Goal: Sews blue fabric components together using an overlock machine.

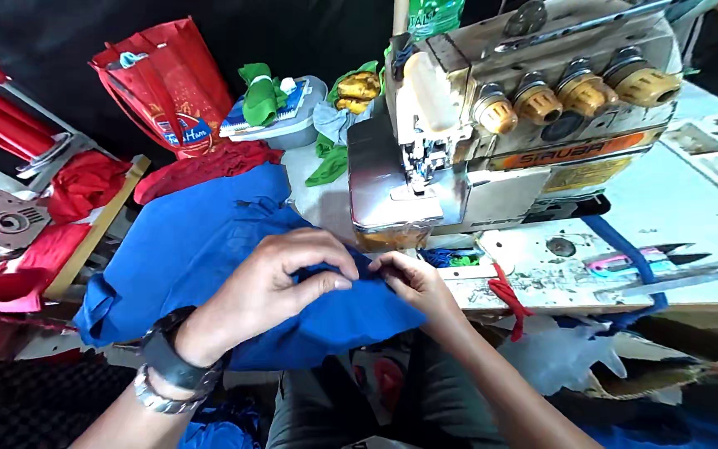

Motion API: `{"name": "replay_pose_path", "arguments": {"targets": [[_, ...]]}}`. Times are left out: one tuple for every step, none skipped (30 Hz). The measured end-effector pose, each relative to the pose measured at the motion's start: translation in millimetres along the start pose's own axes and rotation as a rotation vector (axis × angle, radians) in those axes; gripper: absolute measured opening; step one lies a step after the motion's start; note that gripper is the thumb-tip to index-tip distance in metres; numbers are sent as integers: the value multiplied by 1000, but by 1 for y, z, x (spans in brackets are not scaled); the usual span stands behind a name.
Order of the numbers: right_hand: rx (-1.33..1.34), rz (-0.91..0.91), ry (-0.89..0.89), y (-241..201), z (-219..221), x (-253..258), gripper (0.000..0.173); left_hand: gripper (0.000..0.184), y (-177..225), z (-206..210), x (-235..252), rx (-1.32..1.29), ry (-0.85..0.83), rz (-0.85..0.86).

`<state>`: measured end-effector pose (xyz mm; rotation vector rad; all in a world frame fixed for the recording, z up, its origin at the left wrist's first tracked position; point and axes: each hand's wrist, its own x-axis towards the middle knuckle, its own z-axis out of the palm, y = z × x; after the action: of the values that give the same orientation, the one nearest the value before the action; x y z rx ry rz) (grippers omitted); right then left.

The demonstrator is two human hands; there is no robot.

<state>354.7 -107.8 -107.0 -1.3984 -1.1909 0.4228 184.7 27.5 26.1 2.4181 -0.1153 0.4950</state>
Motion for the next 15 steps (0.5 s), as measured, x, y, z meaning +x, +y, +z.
{"name": "replay_pose_path", "arguments": {"targets": [[-1, 11, -5, 0, 0, 0, 17, 5, -9, 8, -1, 21, 61, -13], [-9, 30, -7, 0, 0, 0, 18, 5, -20, 19, -4, 37, 92, -56], [-19, 44, -13, -1, 0, 0, 18, 7, -31, 29, -8, 40, 94, -120], [-26, 49, -13, 0, 0, 0, 18, 12, -40, 37, -12, 37, 77, -197], [-27, 43, -4, 0, 1, 0, 18, 20, -45, 44, -16, 28, 50, -281], [-24, 40, 5, 0, 1, 0, 17, 27, -48, 49, -19, 12, 16, -361], [-18, 42, 9, 0, 1, -1, 17, 32, -50, 52, -20, -14, -18, -426], [-11, 41, 14, 0, 1, -1, 17, 36, -50, 54, -21, -41, -51, -484], [-4, 39, 19, 0, 1, -1, 17, 38, -48, 54, -20, -51, -82, -533], [10, 41, 24, 0, 2, -1, 17, 38, -46, 53, -19, -39, -114, -571], [21, 49, 30, -1, 2, -1, 17, 37, -44, 53, -18, -1, -147, -590], [29, 64, 34, -2, 2, -1, 16, 34, -42, 52, -18, 54, -175, -588], [38, 75, 41, -2, 2, -1, 15, 31, -40, 51, -17, 119, -199, -583], [53, 81, 52, -3, 2, -2, 14, 28, -38, 50, -16, 186, -222, -585], [67, 85, 59, -3, 2, -2, 13, 27, -35, 48, -14, 248, -238, -584]]}}
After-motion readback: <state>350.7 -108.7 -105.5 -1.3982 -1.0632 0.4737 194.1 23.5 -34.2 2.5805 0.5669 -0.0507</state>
